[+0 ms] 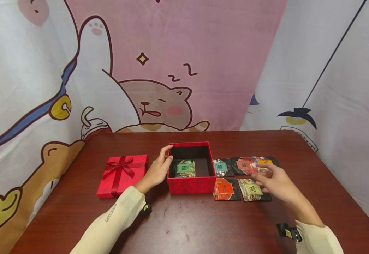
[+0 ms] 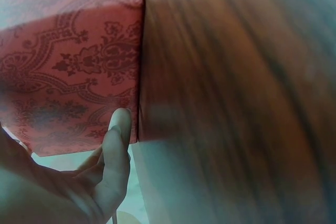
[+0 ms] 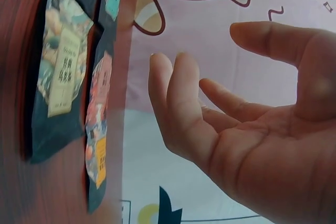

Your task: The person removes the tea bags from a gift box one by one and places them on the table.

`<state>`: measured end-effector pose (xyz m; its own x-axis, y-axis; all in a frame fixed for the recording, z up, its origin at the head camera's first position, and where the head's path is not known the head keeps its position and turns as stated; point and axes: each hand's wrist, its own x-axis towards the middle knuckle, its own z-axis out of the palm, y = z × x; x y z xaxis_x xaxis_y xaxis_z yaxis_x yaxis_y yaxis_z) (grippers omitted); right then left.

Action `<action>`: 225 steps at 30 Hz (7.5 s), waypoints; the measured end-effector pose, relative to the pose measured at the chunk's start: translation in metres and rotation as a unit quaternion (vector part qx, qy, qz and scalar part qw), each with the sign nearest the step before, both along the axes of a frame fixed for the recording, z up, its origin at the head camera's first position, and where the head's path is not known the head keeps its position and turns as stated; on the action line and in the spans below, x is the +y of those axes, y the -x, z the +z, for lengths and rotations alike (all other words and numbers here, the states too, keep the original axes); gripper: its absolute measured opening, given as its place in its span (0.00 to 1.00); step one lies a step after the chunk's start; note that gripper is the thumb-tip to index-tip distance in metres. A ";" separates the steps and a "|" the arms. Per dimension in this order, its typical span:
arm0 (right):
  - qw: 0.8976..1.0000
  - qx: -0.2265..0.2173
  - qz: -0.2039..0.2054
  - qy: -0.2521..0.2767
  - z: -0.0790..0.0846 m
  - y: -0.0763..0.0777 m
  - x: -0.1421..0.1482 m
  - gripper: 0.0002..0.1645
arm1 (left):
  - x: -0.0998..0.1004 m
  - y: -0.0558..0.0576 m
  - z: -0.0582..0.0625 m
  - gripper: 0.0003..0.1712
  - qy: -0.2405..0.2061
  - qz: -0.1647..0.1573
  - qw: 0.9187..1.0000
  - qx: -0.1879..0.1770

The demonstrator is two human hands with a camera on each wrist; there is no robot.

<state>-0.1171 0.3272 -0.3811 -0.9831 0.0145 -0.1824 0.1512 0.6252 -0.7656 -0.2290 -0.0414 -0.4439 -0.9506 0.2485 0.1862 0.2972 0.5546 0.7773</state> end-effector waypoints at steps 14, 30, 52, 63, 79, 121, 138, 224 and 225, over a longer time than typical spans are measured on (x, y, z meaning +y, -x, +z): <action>0.999 0.043 0.011 0.022 0.012 0.007 -0.032 0.38 | 0.001 0.000 0.002 0.26 0.001 0.006 1.000 0.003; 0.993 0.079 0.033 0.076 0.026 0.017 -0.060 0.32 | 0.001 0.000 0.000 0.26 -0.002 0.003 1.000 0.002; 0.981 0.120 0.054 0.139 0.016 0.041 -0.117 0.27 | 0.001 -0.002 0.002 0.27 -0.005 -0.001 1.000 -0.001; 0.985 0.107 0.063 0.120 0.016 0.047 -0.126 0.27 | 0.002 -0.001 0.001 0.26 -0.003 0.007 1.000 0.005; 0.991 0.076 0.085 0.065 0.008 0.063 -0.150 0.28 | 0.002 -0.002 -0.002 0.26 -0.008 0.006 1.000 0.004; 0.997 -0.052 0.055 0.029 -0.023 0.114 -0.181 0.38 | 0.002 0.001 -0.002 0.25 -0.001 0.006 1.000 0.005; 0.998 -0.045 0.048 0.023 -0.025 0.117 -0.183 0.40 | 0.001 -0.001 -0.003 0.26 0.000 0.011 1.000 0.000; 0.989 0.127 0.061 0.036 0.002 0.084 -0.159 0.18 | 0.002 -0.004 0.001 0.25 0.002 0.011 1.000 0.000; 0.990 0.126 0.060 0.037 0.002 0.083 -0.158 0.18 | 0.002 -0.004 0.001 0.25 0.002 0.011 1.000 0.001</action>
<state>-0.2003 0.1688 -0.3787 -0.9914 -0.1092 0.0719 -0.1216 0.5677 -0.8142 -0.2249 -0.0395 -0.4431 -0.9551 0.2289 0.1879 0.2875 0.5642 0.7740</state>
